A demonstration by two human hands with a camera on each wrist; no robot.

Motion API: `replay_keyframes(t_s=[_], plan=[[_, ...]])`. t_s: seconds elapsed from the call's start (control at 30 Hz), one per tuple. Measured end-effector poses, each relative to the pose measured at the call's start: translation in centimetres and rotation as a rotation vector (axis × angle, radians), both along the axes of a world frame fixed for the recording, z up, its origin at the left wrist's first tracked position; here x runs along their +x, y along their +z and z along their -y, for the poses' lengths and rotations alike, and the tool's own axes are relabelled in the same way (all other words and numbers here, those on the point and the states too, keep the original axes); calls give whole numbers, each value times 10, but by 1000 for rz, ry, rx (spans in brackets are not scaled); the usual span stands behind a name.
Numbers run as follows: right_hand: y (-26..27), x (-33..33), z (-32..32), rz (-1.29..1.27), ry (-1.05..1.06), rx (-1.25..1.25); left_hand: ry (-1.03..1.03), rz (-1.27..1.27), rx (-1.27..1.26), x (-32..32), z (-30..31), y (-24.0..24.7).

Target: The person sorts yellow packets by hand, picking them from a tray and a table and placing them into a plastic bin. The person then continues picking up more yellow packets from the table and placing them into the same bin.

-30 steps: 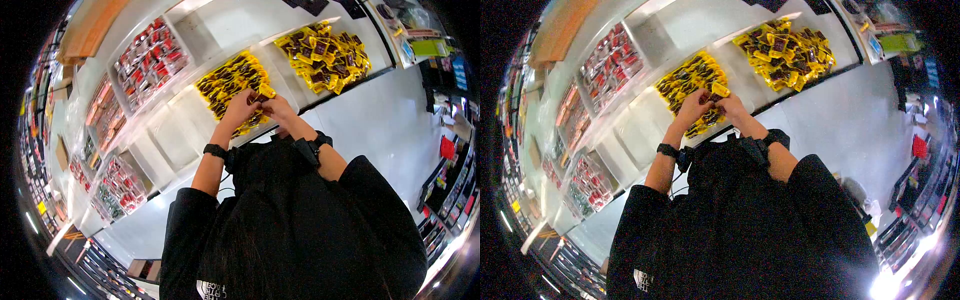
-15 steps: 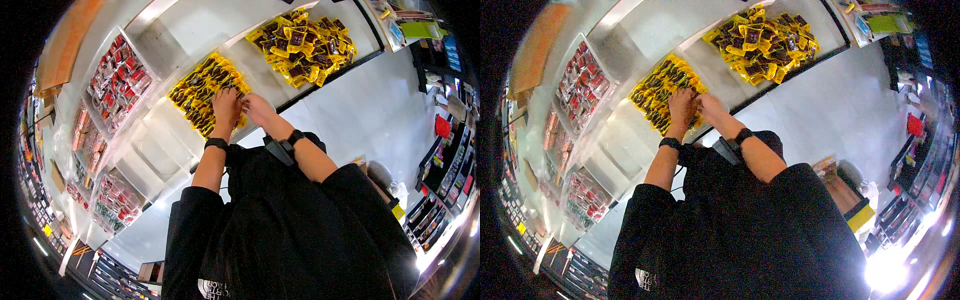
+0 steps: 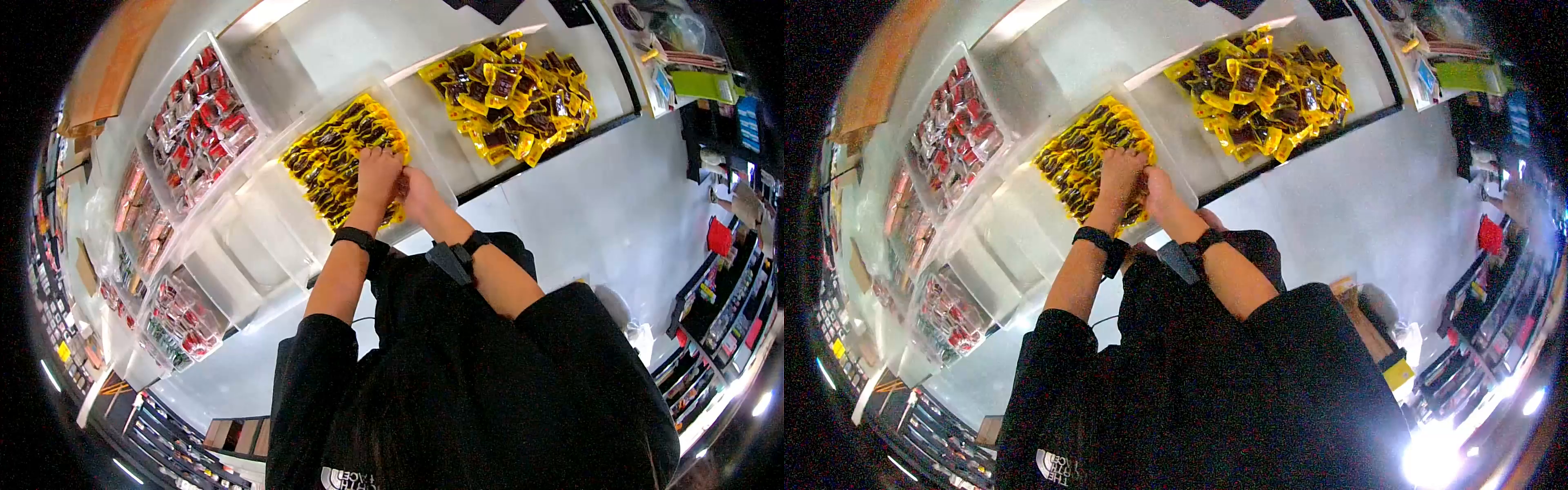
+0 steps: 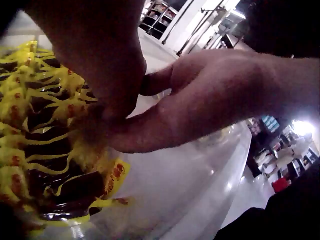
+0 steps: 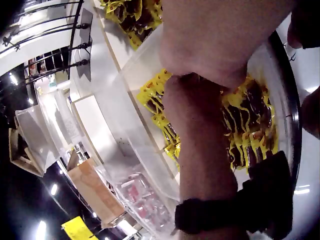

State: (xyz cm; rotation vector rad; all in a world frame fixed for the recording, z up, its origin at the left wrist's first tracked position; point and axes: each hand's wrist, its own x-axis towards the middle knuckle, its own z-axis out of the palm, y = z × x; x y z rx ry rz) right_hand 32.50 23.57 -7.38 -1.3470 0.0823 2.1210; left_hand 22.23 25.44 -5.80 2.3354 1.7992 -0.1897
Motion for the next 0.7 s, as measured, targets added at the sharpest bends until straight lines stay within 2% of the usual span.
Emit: replay_keyframes(t_s=[0.17, 0.2, 0.4, 0.5, 0.7], plan=[[3, 1, -1, -22, 16, 16, -13, -6, -75, 5, 3, 8], [7, 1, -1, -8, 24, 12, 31, 39, 4, 5, 4, 5], [19, 3, -4, -4, 24, 18, 71, 181, 46, -2, 16, -2], [14, 0, -6, 1, 56, 17, 124, 110, 38, 2, 12, -2], [13, 2, -12, -32, 46, 25, 146, 148, 94, 7, 6, -9]])
